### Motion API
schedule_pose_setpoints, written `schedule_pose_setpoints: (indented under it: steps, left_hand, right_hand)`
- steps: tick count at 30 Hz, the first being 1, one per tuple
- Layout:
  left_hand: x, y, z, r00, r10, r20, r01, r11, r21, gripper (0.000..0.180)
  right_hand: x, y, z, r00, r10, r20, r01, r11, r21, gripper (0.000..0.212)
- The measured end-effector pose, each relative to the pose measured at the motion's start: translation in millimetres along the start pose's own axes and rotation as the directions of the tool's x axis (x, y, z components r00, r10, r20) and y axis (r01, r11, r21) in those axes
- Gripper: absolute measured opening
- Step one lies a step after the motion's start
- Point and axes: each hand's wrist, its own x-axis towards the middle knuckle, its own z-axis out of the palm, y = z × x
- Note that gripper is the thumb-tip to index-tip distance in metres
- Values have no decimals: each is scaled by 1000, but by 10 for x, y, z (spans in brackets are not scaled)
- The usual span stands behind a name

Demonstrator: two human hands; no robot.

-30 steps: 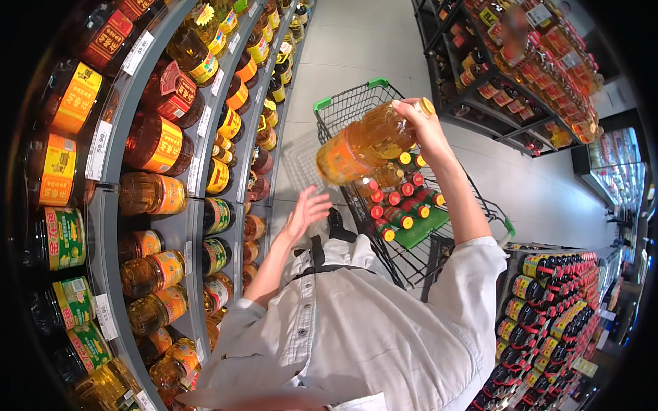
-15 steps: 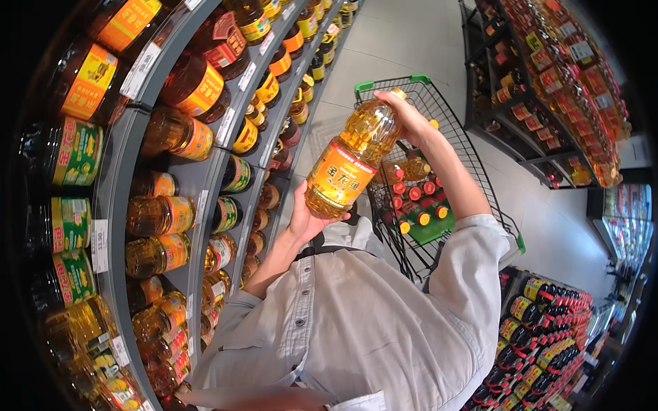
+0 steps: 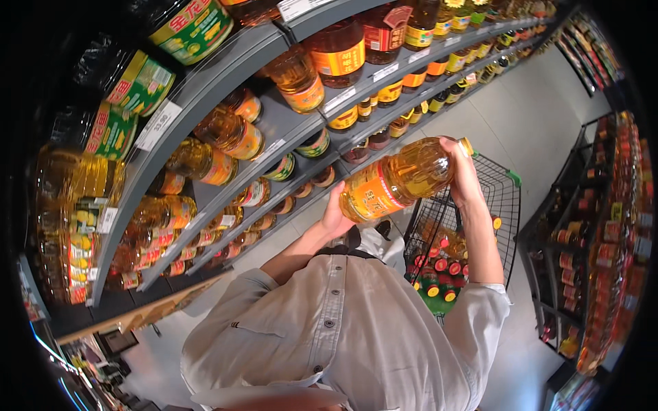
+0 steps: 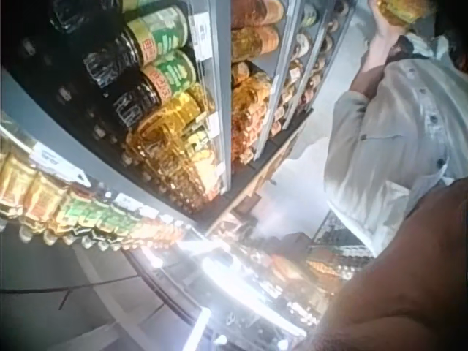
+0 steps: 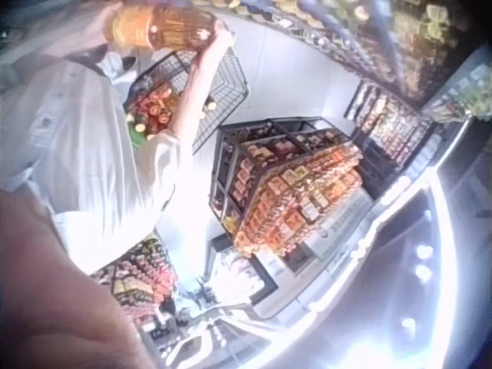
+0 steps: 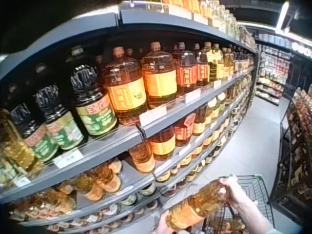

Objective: The person is selecting and picking up bottles of cooking oil and sauce from supermarket shelves and placing them into a shopping cart.

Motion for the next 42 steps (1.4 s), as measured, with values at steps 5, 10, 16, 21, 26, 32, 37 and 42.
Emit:
schedule_pose_setpoints:
  steps: [5, 10, 16, 21, 26, 32, 37, 42]
  left_hand:
    - [-33, 212, 10, 963, 252, -98, -261, 962, -85, 70]
    - [86, 318, -117, 886, 356, -297, -435, 859, -268, 76]
    - [64, 607, 26, 790, 485, -374, -613, 635, -470, 84]
    - [-96, 947, 231, 818, 435, -377, -573, 678, -461, 82]
    - [16, 1308, -78, 747, 487, -452, -661, 613, -432, 70]
    - [127, 1551, -484, 747, 497, -442, -664, 597, -450, 63]
    - [203, 1625, -635, 748, 511, -423, -662, 540, -519, 39]
    - [205, 1574, -755, 796, 506, -331, -599, 583, -549, 16]
  right_hand:
    - [67, -113, 476, 958, -240, 156, 263, 954, -147, 44]
    - [-14, -291, 916, 824, -395, 405, 485, 862, -147, 46]
    - [188, -460, 1509, 583, -597, 551, 773, 616, -151, 46]
    - [314, -548, 2022, 324, -680, 657, 938, 322, -129, 46]
    - [535, -488, 2440, 217, -674, 706, 975, 192, -116, 45]
    - [842, -352, 2829, 245, -606, 757, 968, 190, -161, 45]
    - [996, -343, 3074, 486, -489, 724, 874, 279, -399, 40]
    - [1183, -387, 3296, 520, -428, 739, 844, 388, -369, 40]
